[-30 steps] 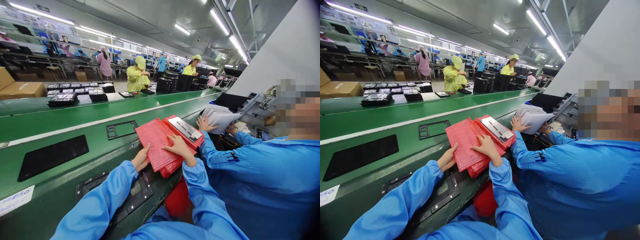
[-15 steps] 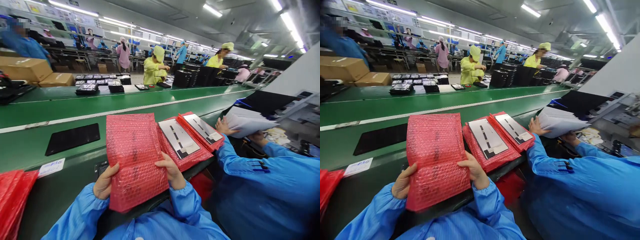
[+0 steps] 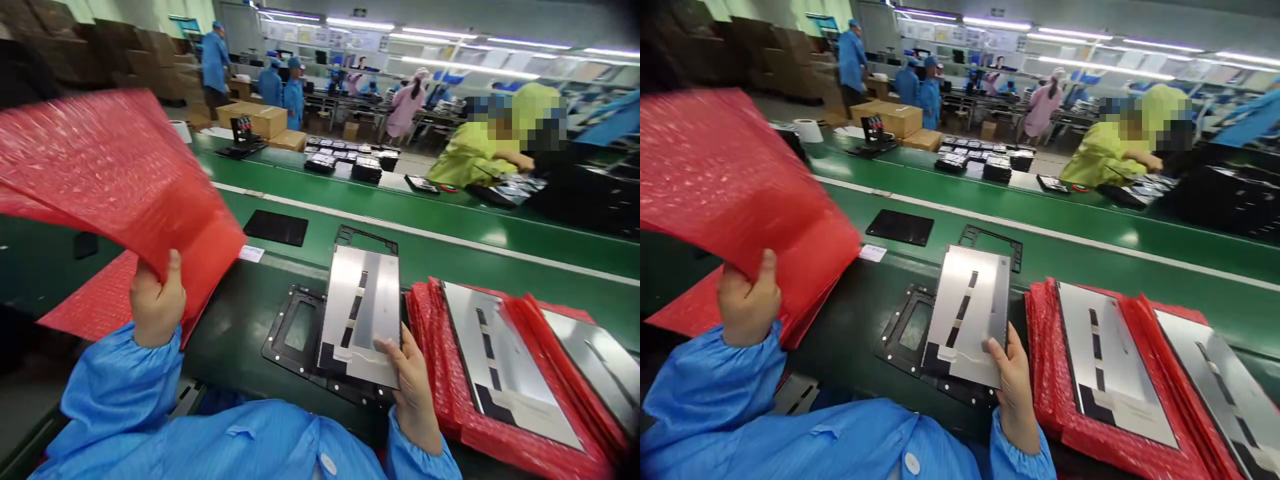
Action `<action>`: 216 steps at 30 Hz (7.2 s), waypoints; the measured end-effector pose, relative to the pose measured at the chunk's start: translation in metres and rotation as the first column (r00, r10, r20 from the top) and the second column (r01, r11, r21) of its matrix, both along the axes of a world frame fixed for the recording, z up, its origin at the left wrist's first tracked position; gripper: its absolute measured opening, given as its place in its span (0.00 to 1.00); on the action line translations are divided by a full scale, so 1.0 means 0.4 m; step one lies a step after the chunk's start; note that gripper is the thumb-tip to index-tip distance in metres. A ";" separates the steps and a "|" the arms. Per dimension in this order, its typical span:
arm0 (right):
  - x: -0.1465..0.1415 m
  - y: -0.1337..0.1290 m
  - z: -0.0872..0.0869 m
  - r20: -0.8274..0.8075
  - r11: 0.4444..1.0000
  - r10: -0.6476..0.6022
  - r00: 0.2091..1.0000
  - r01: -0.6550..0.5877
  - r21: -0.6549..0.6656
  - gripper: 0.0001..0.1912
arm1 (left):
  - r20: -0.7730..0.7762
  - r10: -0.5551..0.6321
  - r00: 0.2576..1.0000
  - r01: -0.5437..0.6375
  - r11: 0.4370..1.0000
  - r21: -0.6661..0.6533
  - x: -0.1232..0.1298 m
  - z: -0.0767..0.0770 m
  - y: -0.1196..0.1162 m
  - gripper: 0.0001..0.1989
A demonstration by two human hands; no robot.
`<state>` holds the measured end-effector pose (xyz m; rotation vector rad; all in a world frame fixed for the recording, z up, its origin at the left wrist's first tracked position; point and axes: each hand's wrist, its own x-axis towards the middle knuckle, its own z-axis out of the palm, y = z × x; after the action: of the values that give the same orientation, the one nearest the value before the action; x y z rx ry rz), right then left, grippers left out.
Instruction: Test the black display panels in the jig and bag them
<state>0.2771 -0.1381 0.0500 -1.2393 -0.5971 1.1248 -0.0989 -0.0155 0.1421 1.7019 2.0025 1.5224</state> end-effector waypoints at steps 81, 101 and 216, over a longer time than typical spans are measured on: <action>0.036 0.032 -0.106 -0.148 0.958 -0.271 0.951 0.282 0.057 0.28 | 0.903 -0.299 0.309 0.839 0.533 -0.111 0.249 -0.225 0.208 0.17; 0.071 -0.022 -0.034 -0.026 0.894 -0.449 0.893 0.449 -0.020 0.26 | -0.024 -0.713 0.701 0.563 0.574 -0.595 0.242 -0.341 0.056 0.27; -0.066 0.087 -0.003 0.922 0.918 -0.356 0.155 -0.125 0.376 0.14 | 0.910 -0.138 0.391 0.791 0.555 -0.256 0.292 -0.250 -0.059 0.28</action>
<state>0.2506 -0.1034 0.0486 -1.5397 -1.6136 -0.2125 0.0180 -0.0392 0.0423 0.8419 1.0684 0.8536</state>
